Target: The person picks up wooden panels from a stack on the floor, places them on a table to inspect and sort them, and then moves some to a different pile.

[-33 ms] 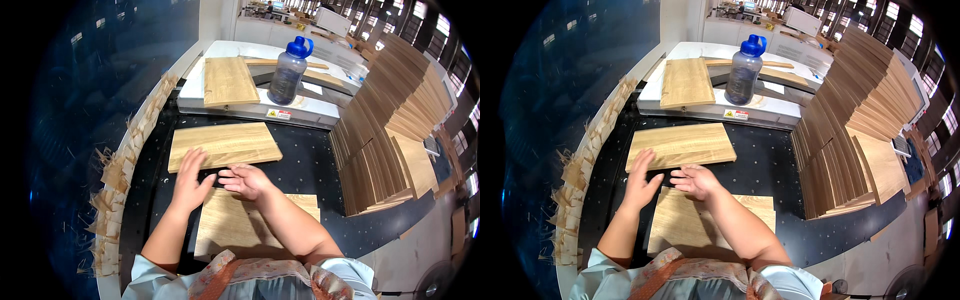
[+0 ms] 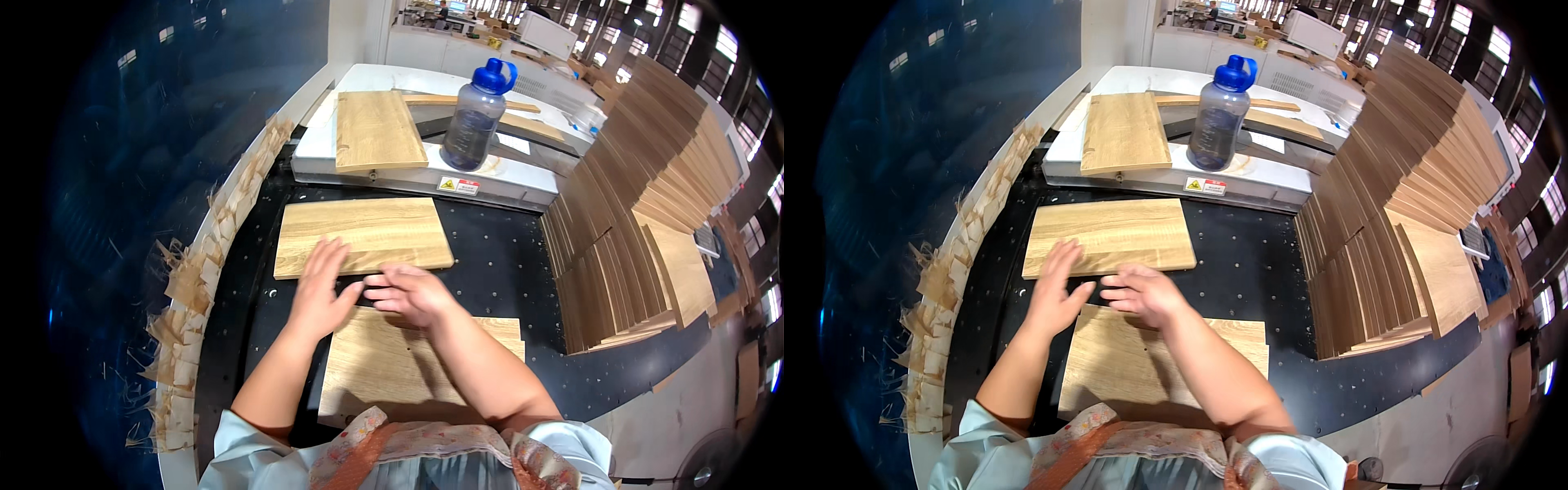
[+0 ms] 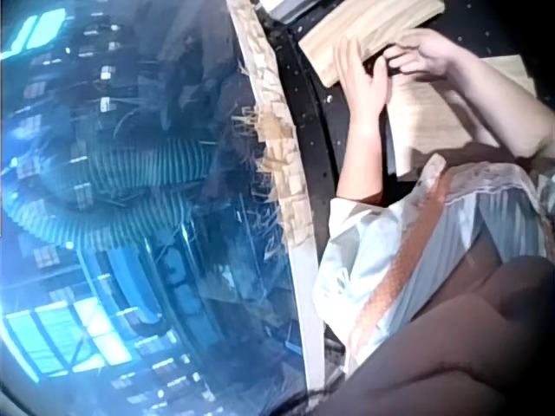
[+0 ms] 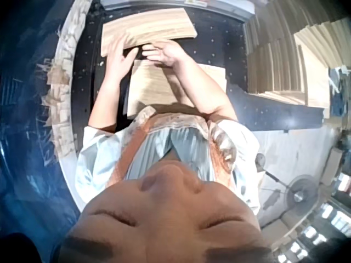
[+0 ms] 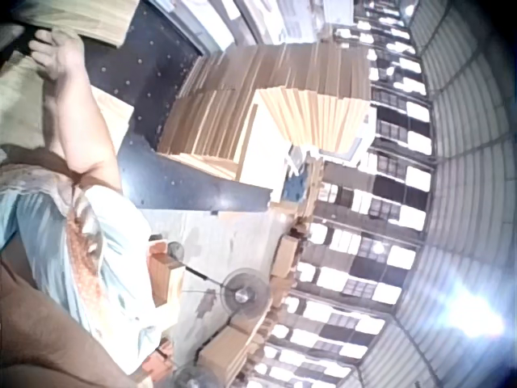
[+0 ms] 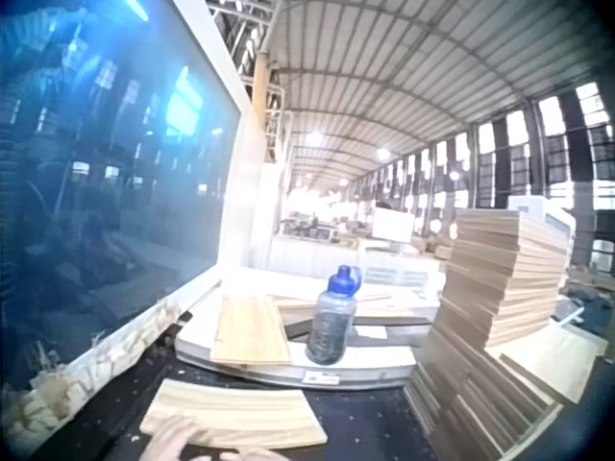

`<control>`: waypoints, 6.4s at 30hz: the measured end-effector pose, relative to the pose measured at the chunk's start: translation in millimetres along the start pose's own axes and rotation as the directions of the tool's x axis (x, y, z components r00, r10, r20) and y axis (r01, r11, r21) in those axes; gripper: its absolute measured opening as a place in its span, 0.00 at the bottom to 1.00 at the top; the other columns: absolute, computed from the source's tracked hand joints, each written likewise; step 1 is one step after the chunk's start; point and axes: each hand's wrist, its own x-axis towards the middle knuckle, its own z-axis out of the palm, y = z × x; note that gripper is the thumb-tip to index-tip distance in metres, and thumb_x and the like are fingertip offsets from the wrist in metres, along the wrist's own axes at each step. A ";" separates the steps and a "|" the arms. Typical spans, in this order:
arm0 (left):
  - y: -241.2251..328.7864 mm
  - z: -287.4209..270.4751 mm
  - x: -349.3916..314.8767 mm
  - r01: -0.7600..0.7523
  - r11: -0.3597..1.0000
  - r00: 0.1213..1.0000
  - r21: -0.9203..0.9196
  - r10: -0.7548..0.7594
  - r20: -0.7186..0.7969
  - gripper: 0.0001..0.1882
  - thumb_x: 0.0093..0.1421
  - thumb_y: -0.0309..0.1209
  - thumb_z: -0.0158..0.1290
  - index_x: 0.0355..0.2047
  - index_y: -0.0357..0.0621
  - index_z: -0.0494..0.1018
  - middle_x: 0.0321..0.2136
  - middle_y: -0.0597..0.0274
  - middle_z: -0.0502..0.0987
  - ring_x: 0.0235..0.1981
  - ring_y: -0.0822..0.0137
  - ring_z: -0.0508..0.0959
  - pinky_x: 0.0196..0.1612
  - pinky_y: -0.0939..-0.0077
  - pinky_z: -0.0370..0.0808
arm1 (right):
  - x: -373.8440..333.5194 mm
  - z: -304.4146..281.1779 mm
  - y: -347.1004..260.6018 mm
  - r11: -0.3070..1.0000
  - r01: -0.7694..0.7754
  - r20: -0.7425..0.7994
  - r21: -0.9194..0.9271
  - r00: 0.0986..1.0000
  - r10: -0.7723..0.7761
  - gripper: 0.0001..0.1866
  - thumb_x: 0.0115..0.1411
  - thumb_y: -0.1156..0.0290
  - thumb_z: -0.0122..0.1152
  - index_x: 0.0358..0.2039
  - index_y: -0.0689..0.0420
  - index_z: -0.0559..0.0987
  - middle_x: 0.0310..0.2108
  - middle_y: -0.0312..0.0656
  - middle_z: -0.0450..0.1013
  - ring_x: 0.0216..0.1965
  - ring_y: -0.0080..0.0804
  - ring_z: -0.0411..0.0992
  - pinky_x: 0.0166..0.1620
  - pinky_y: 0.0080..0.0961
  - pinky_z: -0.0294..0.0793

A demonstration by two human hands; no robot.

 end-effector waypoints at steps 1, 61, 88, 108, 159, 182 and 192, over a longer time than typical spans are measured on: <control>-1.8 9.6 7.2 -0.016 0.998 0.998 0.066 0.012 0.066 0.30 0.51 0.34 0.56 0.54 0.40 0.63 0.57 0.49 0.61 0.62 0.50 0.55 0.62 0.60 0.53 | -14.0 -5.2 -7.5 0.995 0.074 0.011 -0.072 0.997 -0.074 0.20 0.63 0.71 0.47 0.53 0.65 0.61 0.44 0.52 0.72 0.42 0.42 0.74 0.41 0.30 0.76; -9.3 15.9 -133.1 0.250 0.965 0.895 -0.075 -0.201 0.399 0.32 0.60 0.34 0.48 0.61 0.35 0.51 0.58 0.42 0.59 0.61 0.50 0.57 0.62 0.63 0.51 | -313.4 -121.6 106.3 0.213 0.005 -0.120 -0.977 0.815 -0.568 0.46 0.37 0.63 0.73 0.58 0.56 0.61 0.55 0.48 0.63 0.58 0.46 0.58 0.61 0.48 0.50; 10.1 6.5 -99.7 0.094 0.962 0.860 0.255 -0.208 0.466 0.37 0.49 0.40 0.59 0.57 0.39 0.59 0.44 0.40 0.70 0.48 0.44 0.69 0.50 0.62 0.67 | -288.5 -126.3 123.4 0.144 -0.047 -0.145 -0.989 0.559 -0.816 0.30 0.43 0.69 0.68 0.49 0.59 0.71 0.42 0.49 0.71 0.50 0.45 0.67 0.56 0.41 0.61; 17.9 -28.8 -137.8 0.041 0.976 0.735 0.216 -0.176 0.655 0.45 0.38 0.31 0.67 0.58 0.51 0.59 0.37 0.47 0.75 0.36 0.48 0.76 0.37 0.63 0.73 | -283.6 -131.9 106.0 0.108 -0.133 -0.171 -0.985 0.705 -0.688 0.25 0.40 0.66 0.70 0.42 0.56 0.76 0.45 0.42 0.71 0.57 0.44 0.60 0.59 0.47 0.55; 88.9 34.3 -105.6 0.178 0.953 0.727 -0.243 0.039 0.686 0.43 0.52 0.38 0.55 0.62 0.38 0.46 0.61 0.44 0.52 0.64 0.51 0.49 0.63 0.55 0.43 | -288.5 -93.1 -0.3 0.409 0.911 -0.453 -0.058 0.341 -0.824 0.26 0.45 0.81 0.60 0.48 0.64 0.69 0.45 0.44 0.70 0.46 0.36 0.69 0.49 0.31 0.68; 106.0 20.6 -117.7 0.488 0.148 0.857 -0.860 0.104 0.505 0.39 0.61 0.36 0.46 0.65 0.42 0.36 0.63 0.57 0.49 0.61 0.63 0.55 0.57 0.67 0.56 | -233.9 -52.0 47.6 0.724 0.676 -0.177 0.134 0.735 -0.654 0.34 0.45 0.86 0.58 0.55 0.62 0.62 0.51 0.46 0.65 0.54 0.41 0.63 0.56 0.38 0.62; 96.6 30.3 -117.4 0.541 0.130 0.825 -0.831 0.108 0.554 0.40 0.61 0.39 0.47 0.64 0.40 0.36 0.63 0.56 0.47 0.60 0.62 0.56 0.55 0.68 0.61 | -233.6 -54.0 47.9 0.740 0.666 -0.190 0.095 0.742 -0.643 0.33 0.45 0.85 0.59 0.54 0.62 0.62 0.51 0.46 0.65 0.53 0.41 0.64 0.56 0.37 0.62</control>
